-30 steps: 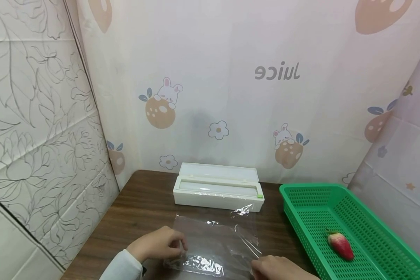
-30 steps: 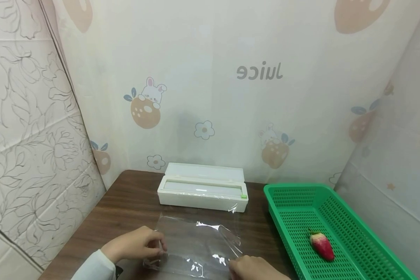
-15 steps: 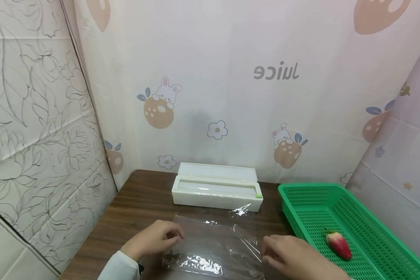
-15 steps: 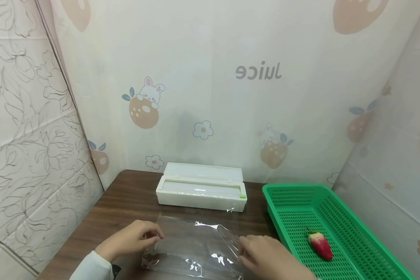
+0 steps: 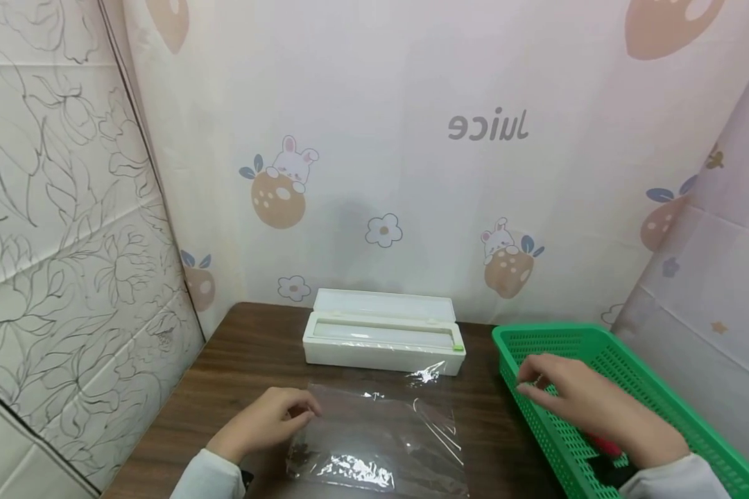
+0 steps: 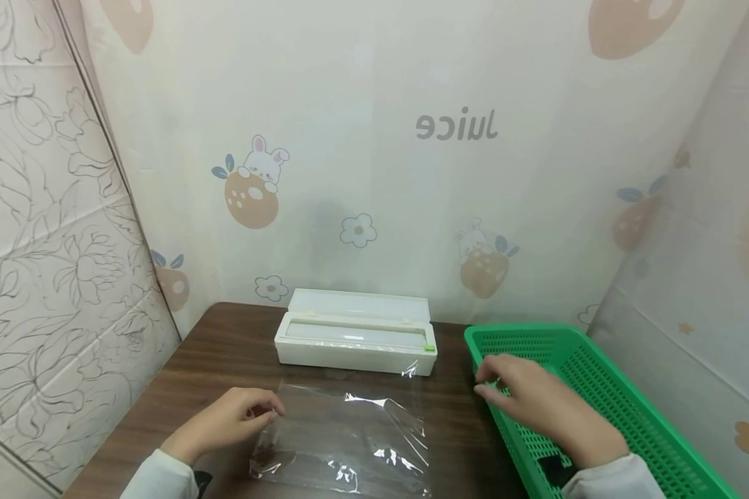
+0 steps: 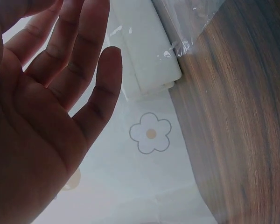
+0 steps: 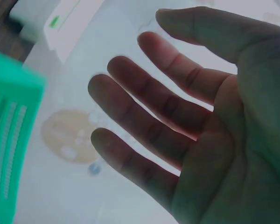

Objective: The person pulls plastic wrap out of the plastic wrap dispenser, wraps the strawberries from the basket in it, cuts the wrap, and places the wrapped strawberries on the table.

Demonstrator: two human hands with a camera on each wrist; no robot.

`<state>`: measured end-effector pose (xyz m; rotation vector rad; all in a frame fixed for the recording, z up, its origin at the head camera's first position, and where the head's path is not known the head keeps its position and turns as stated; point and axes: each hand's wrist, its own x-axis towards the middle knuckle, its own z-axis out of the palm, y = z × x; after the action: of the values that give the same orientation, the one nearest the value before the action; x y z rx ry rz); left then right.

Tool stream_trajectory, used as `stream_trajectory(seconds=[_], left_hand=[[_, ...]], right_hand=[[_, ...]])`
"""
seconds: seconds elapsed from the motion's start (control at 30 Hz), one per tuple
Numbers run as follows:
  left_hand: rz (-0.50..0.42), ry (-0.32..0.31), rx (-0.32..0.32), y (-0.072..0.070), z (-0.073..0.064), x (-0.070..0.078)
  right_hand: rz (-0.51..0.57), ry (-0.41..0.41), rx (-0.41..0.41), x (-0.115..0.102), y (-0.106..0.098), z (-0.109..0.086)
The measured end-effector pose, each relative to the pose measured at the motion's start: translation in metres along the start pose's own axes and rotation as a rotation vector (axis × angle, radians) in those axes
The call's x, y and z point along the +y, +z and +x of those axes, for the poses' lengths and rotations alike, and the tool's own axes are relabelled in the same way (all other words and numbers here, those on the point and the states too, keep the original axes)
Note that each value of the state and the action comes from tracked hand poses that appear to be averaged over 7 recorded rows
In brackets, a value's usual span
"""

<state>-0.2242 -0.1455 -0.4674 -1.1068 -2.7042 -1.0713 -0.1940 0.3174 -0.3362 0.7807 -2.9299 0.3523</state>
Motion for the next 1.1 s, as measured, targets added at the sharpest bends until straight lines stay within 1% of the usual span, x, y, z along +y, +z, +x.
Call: stream_trajectory(seconds=[0.07, 0.13, 0.3, 0.37, 0.47, 0.53, 0.6, 0.7, 0.77, 0.87, 1.1], left_hand=[[-0.004, -0.010, 0.006, -0.001, -0.001, -0.002], [-0.006, -0.020, 0.012, -0.001, -0.003, -0.004], [0.020, -0.061, 0.040, -0.005, -0.006, -0.009], [0.049, -0.091, 0.063, -0.007, -0.008, -0.010], [0.109, -0.166, 0.117, -0.011, -0.011, -0.013], [0.148, -0.223, 0.158, -0.014, -0.013, -0.015], [0.174, -0.282, 0.189, -0.016, -0.015, -0.017], [0.196, -0.338, 0.215, -0.019, -0.018, -0.021], [0.210, -0.357, 0.223, -0.021, -0.020, -0.024], [0.228, -0.373, 0.234, -0.023, -0.024, -0.027], [0.260, -0.378, 0.241, -0.025, -0.028, -0.031]], right_hand=[[-0.013, 0.032, 0.009, 0.013, -0.003, 0.000], [-0.013, 0.048, 0.017, 0.024, -0.004, 0.000], [-0.021, 0.078, 0.044, 0.043, 0.000, -0.002], [-0.031, 0.093, 0.056, 0.050, 0.001, -0.001], [-0.025, 0.109, 0.051, 0.062, 0.003, 0.000], [-0.013, 0.114, 0.029, 0.072, 0.005, 0.001], [-0.001, 0.131, -0.009, 0.081, 0.007, 0.001], [0.009, 0.159, -0.082, 0.096, 0.010, -0.002], [0.018, 0.189, -0.137, 0.105, 0.011, -0.005], [0.039, 0.213, -0.198, 0.118, 0.013, -0.010], [0.115, 0.266, -0.294, 0.140, 0.019, -0.018]])
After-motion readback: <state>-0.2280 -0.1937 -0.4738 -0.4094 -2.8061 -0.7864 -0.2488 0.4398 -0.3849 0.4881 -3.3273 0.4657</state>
